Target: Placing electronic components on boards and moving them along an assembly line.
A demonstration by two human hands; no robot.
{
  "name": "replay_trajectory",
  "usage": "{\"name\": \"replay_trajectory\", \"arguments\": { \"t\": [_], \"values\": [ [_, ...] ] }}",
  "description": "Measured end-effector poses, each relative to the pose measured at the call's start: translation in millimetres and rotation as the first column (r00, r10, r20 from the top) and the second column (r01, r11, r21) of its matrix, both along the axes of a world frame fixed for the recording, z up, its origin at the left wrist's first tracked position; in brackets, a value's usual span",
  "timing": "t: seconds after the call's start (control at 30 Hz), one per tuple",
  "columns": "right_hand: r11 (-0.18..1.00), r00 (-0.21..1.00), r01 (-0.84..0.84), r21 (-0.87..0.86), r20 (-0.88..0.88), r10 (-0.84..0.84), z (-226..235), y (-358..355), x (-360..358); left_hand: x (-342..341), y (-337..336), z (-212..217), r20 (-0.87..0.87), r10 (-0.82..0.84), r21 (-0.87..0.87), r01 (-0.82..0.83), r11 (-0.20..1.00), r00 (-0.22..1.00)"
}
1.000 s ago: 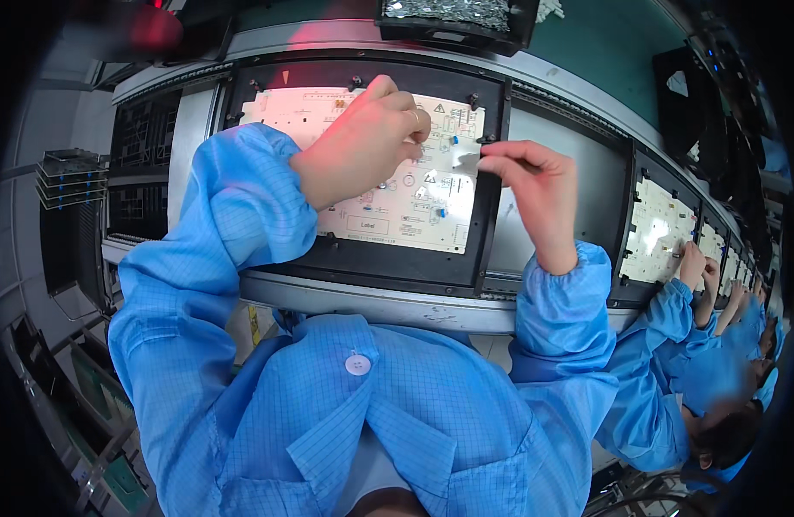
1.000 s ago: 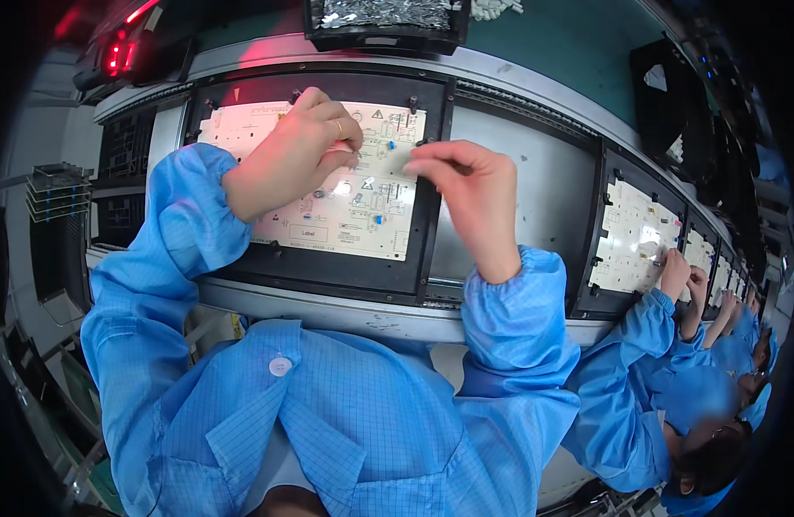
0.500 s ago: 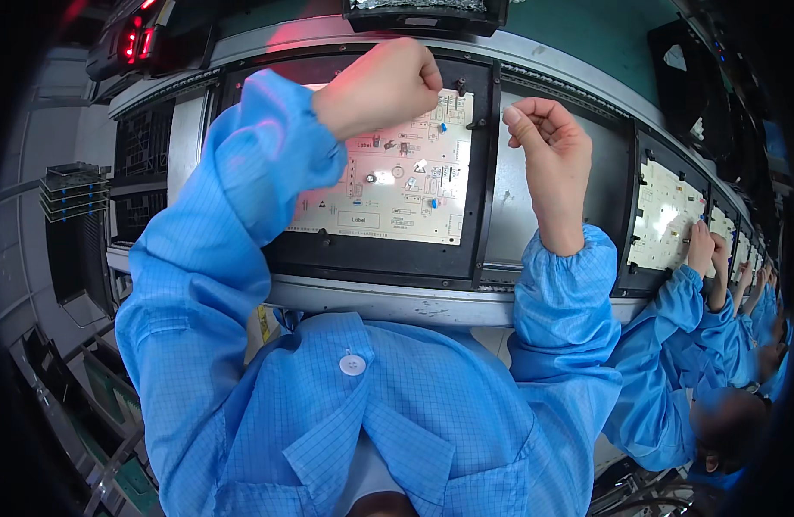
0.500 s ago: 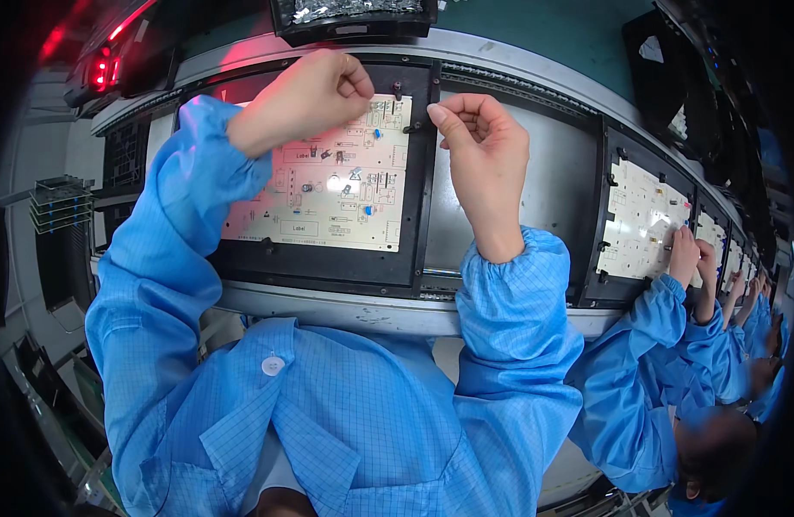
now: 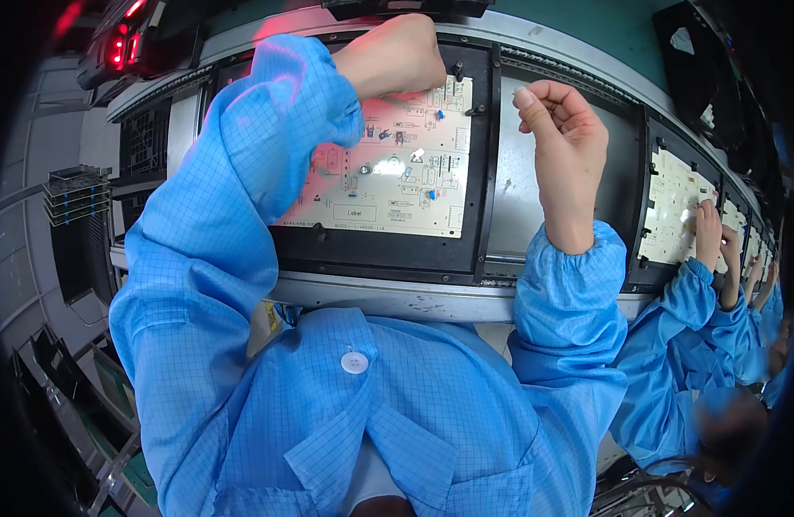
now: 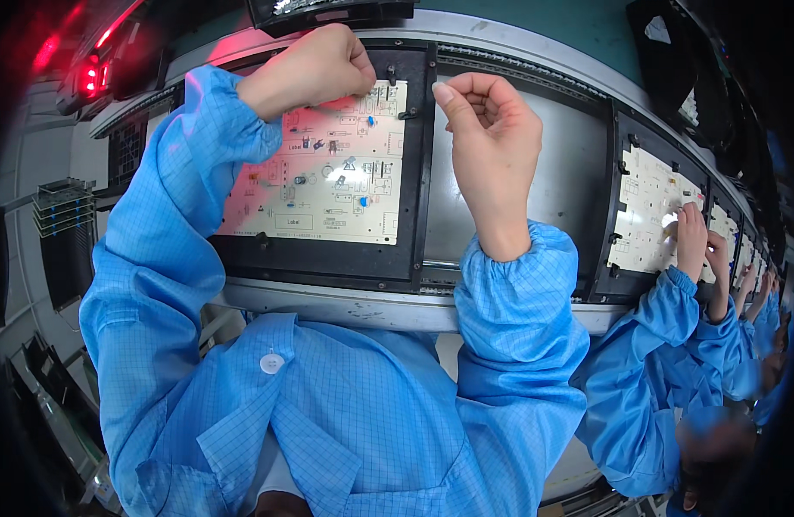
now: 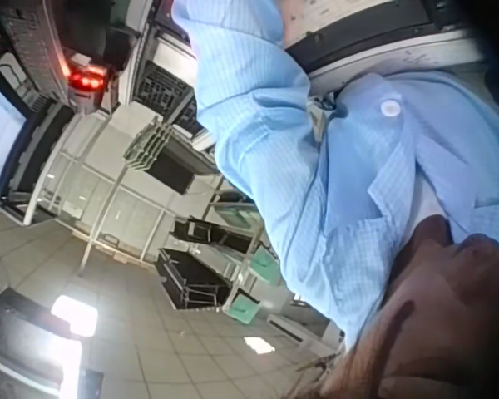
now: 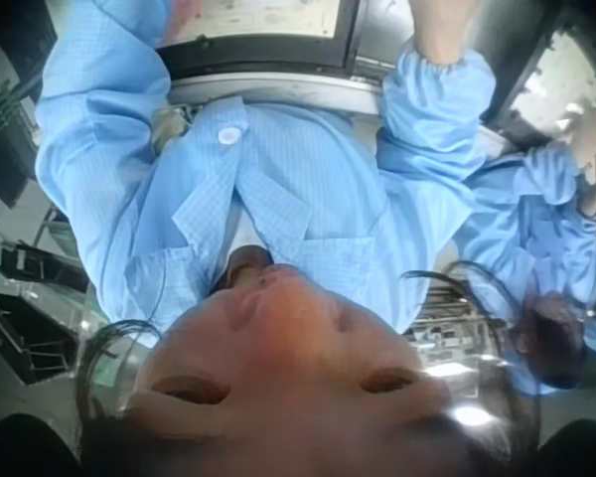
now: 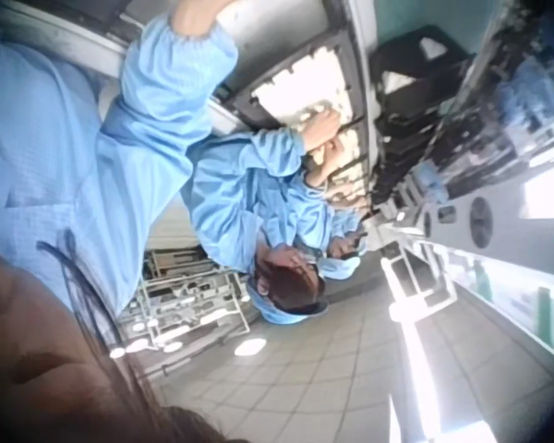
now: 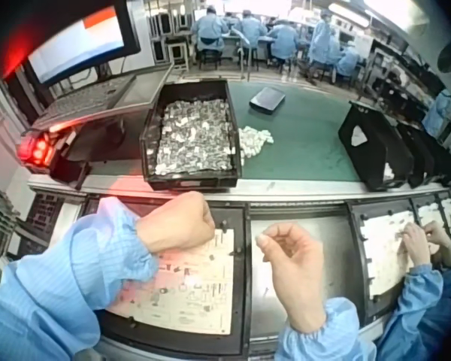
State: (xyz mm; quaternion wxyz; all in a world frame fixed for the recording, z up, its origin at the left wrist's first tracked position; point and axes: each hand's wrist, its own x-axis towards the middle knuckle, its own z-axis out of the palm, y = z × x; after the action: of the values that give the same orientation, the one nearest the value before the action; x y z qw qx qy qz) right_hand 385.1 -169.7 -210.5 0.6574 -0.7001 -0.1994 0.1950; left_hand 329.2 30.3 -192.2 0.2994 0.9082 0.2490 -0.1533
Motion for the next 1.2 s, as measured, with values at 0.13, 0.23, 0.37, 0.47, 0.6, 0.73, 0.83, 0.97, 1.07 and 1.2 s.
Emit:
{"name": "replay_trajectory", "arguments": {
  "t": [0.13,0.23,0.37,0.47,0.6,0.73,0.83,0.97,1.07,1.2],
  "values": [
    [1.000,1.000,0.002,0.009,0.013,-0.002,0,4,-2,-2,10,-7,0.044,0.022,-0.131,-0.016,0.991,0.999],
    [1.000,1.000,-0.002,0.011,0.016,0.002,-2,6,-3,4,9,-10,0.030,-0.013,-0.055,0.015,0.998,0.999],
    [1.000,0.999,0.012,-0.024,0.041,-0.011,-7,4,-2,12,-10,9,0.038,-0.044,0.109,0.040,0.993,0.998],
    [0.993,0.995,-0.007,-0.114,0.096,0.018,-7,8,-4,7,-10,-1,0.176,-0.093,0.103,0.075,0.992,0.980],
    [0.983,0.995,-0.040,-0.179,0.082,0.056,-7,20,-4,2,-3,-16,0.366,-0.140,0.108,0.108,0.988,0.920],
    [0.945,0.966,-0.086,-0.317,0.205,0.157,-11,32,-2,-18,-3,-6,0.286,-0.139,0.061,0.127,0.990,0.948],
    [0.916,0.942,-0.076,-0.393,0.274,0.196,-6,40,0,-57,-10,3,0.285,-0.204,0.167,0.161,0.973,0.936],
    [0.891,0.916,-0.060,-0.449,0.330,0.229,-15,56,1,-92,-13,-19,0.364,-0.301,0.257,0.216,0.942,0.881],
    [0.867,0.919,0.011,-0.499,0.346,0.188,-17,56,2,-90,-16,-28,0.363,-0.258,0.225,0.185,0.957,0.895],
    [0.817,0.922,0.024,-0.575,0.330,0.205,-16,62,5,-90,-15,-29,0.391,-0.251,0.195,0.188,0.963,0.886]
  ]
}}
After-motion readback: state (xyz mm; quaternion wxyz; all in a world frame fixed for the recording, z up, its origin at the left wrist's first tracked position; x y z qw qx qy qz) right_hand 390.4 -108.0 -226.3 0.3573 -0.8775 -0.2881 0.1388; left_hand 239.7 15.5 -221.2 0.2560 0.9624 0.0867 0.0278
